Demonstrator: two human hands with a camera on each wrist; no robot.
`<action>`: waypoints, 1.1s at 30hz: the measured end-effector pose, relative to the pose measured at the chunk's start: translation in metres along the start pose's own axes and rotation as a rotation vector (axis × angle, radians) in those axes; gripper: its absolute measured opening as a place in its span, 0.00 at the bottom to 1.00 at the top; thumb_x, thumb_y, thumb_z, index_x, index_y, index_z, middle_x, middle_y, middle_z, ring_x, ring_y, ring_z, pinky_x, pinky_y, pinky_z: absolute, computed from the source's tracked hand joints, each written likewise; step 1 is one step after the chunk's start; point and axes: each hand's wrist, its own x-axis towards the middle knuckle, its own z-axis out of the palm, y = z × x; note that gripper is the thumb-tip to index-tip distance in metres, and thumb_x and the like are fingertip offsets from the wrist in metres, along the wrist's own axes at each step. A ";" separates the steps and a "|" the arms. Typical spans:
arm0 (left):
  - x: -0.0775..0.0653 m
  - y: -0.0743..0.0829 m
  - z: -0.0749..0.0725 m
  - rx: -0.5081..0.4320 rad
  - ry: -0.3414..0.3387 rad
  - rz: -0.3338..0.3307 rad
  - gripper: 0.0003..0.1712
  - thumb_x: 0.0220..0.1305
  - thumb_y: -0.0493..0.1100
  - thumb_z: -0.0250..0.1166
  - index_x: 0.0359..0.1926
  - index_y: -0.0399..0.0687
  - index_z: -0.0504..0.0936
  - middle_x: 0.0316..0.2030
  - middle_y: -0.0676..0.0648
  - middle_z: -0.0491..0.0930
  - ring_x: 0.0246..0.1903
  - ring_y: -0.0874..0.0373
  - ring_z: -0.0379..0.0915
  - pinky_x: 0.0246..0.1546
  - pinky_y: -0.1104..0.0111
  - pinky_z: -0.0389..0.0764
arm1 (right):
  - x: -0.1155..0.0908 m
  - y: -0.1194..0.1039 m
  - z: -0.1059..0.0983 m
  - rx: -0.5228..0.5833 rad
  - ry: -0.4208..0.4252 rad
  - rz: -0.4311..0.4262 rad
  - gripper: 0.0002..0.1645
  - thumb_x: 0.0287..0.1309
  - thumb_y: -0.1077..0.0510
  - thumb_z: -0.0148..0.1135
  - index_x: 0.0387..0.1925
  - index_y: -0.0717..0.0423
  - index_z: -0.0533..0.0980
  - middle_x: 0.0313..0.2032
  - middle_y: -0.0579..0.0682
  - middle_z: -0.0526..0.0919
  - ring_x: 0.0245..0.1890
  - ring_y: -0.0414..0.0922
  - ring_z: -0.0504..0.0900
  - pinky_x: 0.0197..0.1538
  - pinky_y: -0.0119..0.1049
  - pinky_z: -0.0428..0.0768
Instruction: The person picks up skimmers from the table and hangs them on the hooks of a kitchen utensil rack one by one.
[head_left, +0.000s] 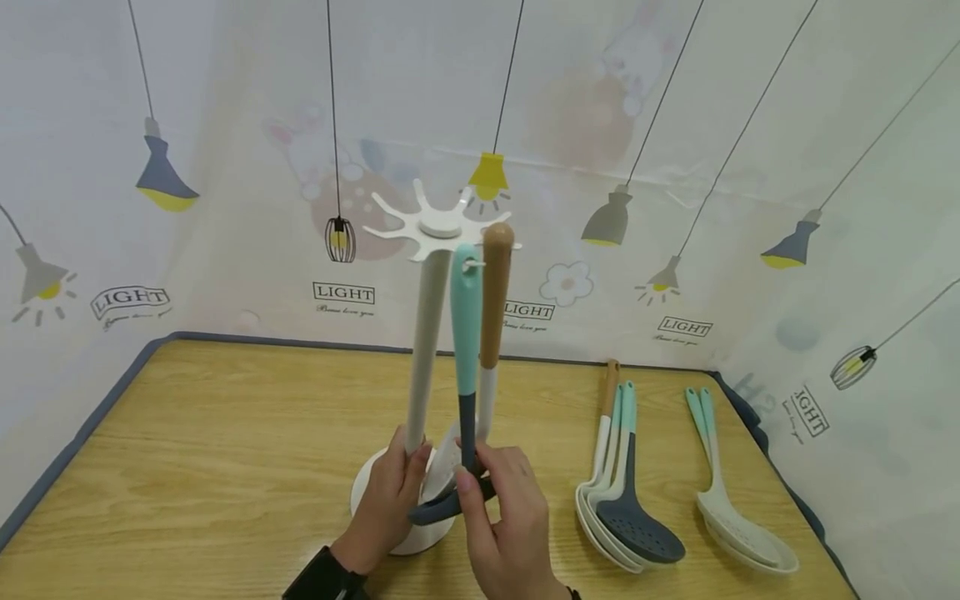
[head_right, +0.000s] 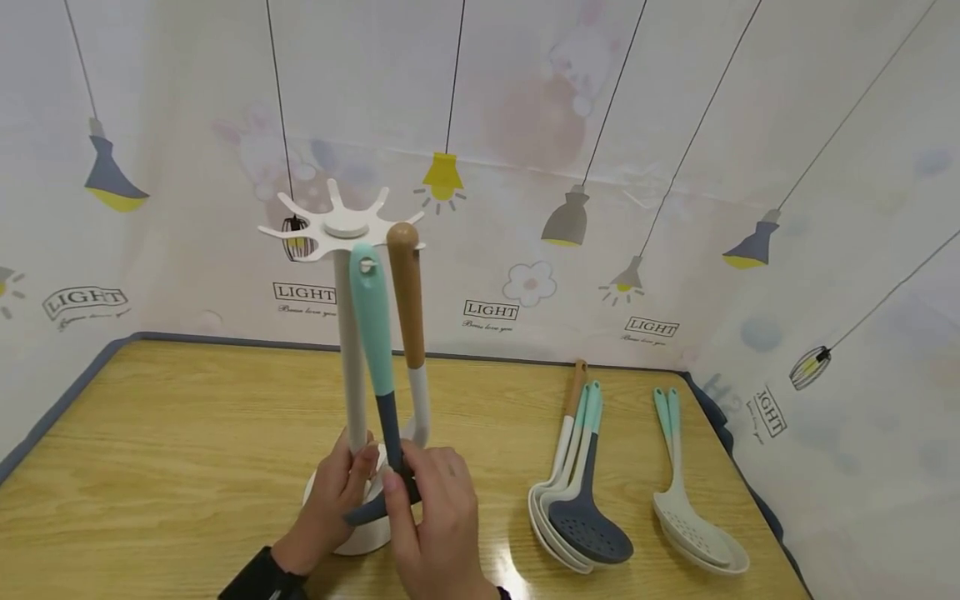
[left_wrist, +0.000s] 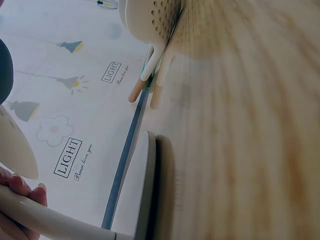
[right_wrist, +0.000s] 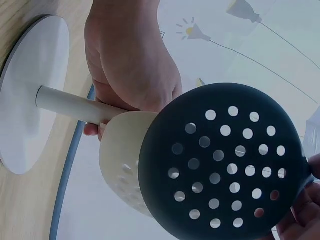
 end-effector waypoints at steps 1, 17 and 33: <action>0.000 0.000 0.000 0.000 0.000 -0.001 0.04 0.76 0.36 0.54 0.40 0.45 0.67 0.24 0.60 0.61 0.21 0.72 0.58 0.19 0.75 0.64 | 0.000 0.001 0.000 -0.001 0.000 0.002 0.20 0.58 0.72 0.64 0.53 0.60 0.79 0.34 0.50 0.82 0.35 0.40 0.76 0.37 0.23 0.75; -0.004 0.000 0.001 -0.015 0.001 -0.001 0.04 0.77 0.35 0.52 0.40 0.45 0.67 0.24 0.58 0.62 0.22 0.71 0.59 0.20 0.73 0.66 | -0.002 0.010 -0.036 -0.091 -0.039 0.075 0.26 0.56 0.70 0.67 0.57 0.57 0.78 0.41 0.49 0.84 0.41 0.40 0.81 0.50 0.27 0.78; 0.000 0.002 -0.001 -0.025 0.002 0.007 0.05 0.76 0.34 0.53 0.39 0.46 0.67 0.24 0.58 0.62 0.22 0.71 0.59 0.20 0.74 0.64 | -0.008 0.055 -0.139 -0.414 -0.253 0.284 0.09 0.62 0.64 0.67 0.41 0.48 0.83 0.32 0.38 0.84 0.25 0.27 0.75 0.25 0.24 0.73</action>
